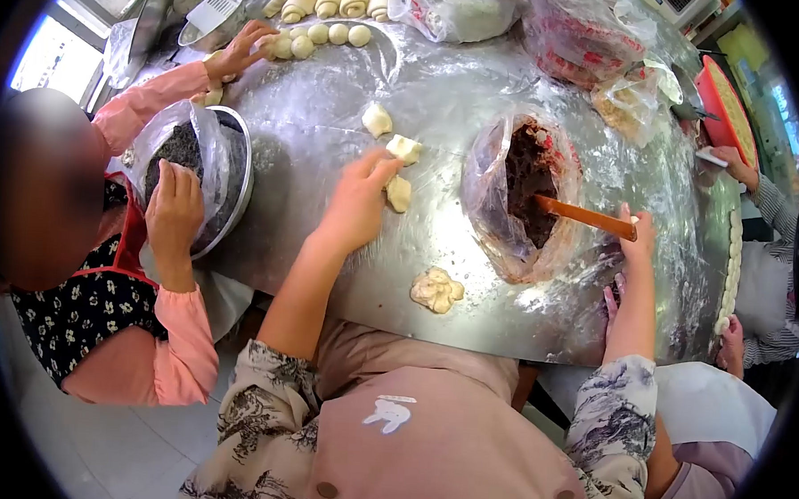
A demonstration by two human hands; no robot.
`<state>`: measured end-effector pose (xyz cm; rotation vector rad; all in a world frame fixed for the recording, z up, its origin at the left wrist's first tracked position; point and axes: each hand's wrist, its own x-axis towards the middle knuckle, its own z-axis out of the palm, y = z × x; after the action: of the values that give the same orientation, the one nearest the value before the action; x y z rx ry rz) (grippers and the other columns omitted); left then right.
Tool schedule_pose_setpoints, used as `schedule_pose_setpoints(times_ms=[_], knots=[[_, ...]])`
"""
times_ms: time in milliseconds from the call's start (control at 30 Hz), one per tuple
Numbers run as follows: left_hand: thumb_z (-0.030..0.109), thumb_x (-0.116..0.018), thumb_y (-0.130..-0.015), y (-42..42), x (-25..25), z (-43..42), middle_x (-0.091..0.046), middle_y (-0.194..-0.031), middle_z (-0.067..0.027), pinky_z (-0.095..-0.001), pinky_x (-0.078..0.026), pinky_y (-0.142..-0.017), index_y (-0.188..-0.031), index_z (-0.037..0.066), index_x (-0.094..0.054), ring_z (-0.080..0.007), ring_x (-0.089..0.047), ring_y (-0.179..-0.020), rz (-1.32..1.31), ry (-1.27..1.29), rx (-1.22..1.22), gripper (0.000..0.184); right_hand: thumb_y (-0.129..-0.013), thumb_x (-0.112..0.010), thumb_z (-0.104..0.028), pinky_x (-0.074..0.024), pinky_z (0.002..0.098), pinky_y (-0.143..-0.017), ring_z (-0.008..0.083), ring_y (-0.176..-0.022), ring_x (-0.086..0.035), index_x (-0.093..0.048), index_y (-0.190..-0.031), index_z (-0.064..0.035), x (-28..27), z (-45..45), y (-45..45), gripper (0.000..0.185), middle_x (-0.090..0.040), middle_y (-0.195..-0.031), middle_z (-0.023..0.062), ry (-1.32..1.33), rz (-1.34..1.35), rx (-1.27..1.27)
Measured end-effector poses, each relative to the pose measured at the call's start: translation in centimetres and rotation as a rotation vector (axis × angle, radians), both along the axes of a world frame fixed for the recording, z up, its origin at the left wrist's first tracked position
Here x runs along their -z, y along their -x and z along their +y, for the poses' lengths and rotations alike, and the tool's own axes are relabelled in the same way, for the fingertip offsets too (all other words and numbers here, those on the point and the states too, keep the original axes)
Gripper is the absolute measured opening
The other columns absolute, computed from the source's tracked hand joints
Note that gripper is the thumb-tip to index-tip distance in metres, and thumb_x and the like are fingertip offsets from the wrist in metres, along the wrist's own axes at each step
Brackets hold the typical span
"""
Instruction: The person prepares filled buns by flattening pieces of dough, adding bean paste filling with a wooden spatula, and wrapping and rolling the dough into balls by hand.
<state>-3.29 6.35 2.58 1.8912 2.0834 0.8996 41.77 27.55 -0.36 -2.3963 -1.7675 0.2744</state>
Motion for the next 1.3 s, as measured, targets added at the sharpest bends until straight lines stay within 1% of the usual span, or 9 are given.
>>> schedule_pose_setpoints(times_ms=[167,267,400,633,833,900,1000,1067,1300], knots=[[-0.007,-0.057,-0.075,1.5,-1.0,-1.2,-0.059,-0.109,-0.0136,-0.0385,-0.048,-0.083,-0.102,0.004,-0.058,-0.0359,-0.057,-0.098,-0.172,0.033,-0.147,0.029,-0.084,-0.064,-0.042,-0.0415,0.0421,-0.094,0.0343,-0.112,-0.053,-0.041,-0.133,-0.0025,-2.3,-3.8,-0.1,0.067,-0.046,-0.129,0.0275,-0.409,0.089,-0.062],[-0.011,-0.050,-0.067,2.3,-1.6,-4.8,-0.061,-0.106,-0.0172,-0.0381,-0.049,-0.083,-0.092,0.003,-0.058,-0.0362,-0.060,-0.093,-0.156,0.005,-0.052,0.029,-0.086,-0.067,-0.031,-0.0430,0.0360,-0.092,0.0261,-0.111,-0.053,-0.041,-0.132,-0.0023,-5.7,-9.4,3.6,0.060,-0.049,-0.127,0.0208,-0.365,0.667,0.077],[-0.005,-0.051,-0.066,0.1,-0.3,-7.3,-0.061,-0.097,-0.0160,-0.0387,-0.046,-0.082,-0.085,0.003,-0.058,-0.0333,-0.057,-0.092,-0.157,0.041,0.044,0.022,-0.090,-0.062,-0.019,-0.0428,0.0272,-0.087,0.0152,-0.105,-0.054,-0.043,-0.131,-0.0040,-3.4,-12.5,4.8,0.048,-0.052,-0.124,0.0076,-0.165,0.752,-0.145],[0.003,-0.061,-0.076,-3.6,3.0,-4.8,-0.056,-0.085,-0.0120,-0.0394,-0.045,-0.077,-0.092,0.005,-0.062,-0.0317,-0.054,-0.084,0.022,-0.025,-0.281,0.016,-0.081,-0.066,-0.004,-0.0431,0.0341,-0.095,0.0185,-0.114,-0.051,-0.046,-0.127,-0.0058,-7.9,-12.8,12.2,0.050,-0.051,-0.122,0.0089,-0.246,1.023,-0.382],[-0.007,-0.049,-0.078,-3.0,3.0,-5.8,-0.055,-0.117,-0.0172,-0.0385,-0.040,-0.100,-0.109,0.001,-0.059,-0.0364,-0.048,-0.118,0.098,0.031,-0.137,0.034,-0.073,-0.066,0.004,-0.0408,0.0327,-0.097,0.0187,-0.112,-0.052,-0.054,-0.118,-0.0058,-10.0,-11.6,13.4,0.047,-0.053,-0.119,0.0062,-0.231,0.970,-0.647],[-0.008,-0.049,-0.078,-3.3,3.0,-5.9,-0.051,-0.125,-0.0194,-0.0395,-0.038,-0.102,-0.117,-0.001,-0.056,-0.0396,-0.045,-0.121,0.156,0.080,-0.158,0.040,-0.075,-0.068,-0.001,-0.0470,0.0288,-0.081,0.0182,-0.089,-0.059,-0.061,-0.096,-0.0039,-9.9,-11.0,13.9,0.022,-0.061,-0.097,0.0074,-0.306,0.806,-0.684],[0.012,-0.063,-0.077,-3.2,1.8,-5.9,-0.039,-0.138,-0.0221,-0.0478,-0.029,-0.106,-0.132,-0.003,-0.042,-0.0453,-0.034,-0.128,0.203,0.245,-0.085,0.061,-0.078,-0.070,-0.008,-0.0466,0.0282,-0.059,0.0181,-0.064,-0.059,-0.062,-0.079,-0.0030,-9.2,-10.7,14.6,0.010,-0.062,-0.073,0.0076,-0.362,0.689,-0.676],[0.027,-0.070,-0.075,-2.4,2.4,-5.3,-0.035,-0.141,-0.0214,-0.0531,-0.025,-0.106,-0.136,-0.002,-0.038,-0.0452,-0.030,-0.130,0.249,0.282,-0.068,0.075,-0.078,-0.070,-0.007,-0.0470,0.0283,-0.059,0.0179,-0.064,-0.060,-0.062,-0.079,-0.0032,-9.0,-10.7,14.8,0.009,-0.061,-0.073,0.0078,-0.307,0.682,-0.636],[0.032,-0.067,-0.077,-2.1,2.6,-3.6,-0.035,-0.140,-0.0243,-0.0548,-0.024,-0.105,-0.136,-0.004,-0.036,-0.0439,-0.031,-0.130,0.285,0.257,-0.156,0.076,-0.075,-0.072,-0.006,-0.0473,0.0287,-0.058,0.0185,-0.063,-0.059,-0.060,-0.076,-0.0019,-7.6,-10.4,16.3,0.013,-0.060,-0.072,0.0089,-0.328,0.618,-0.616]])
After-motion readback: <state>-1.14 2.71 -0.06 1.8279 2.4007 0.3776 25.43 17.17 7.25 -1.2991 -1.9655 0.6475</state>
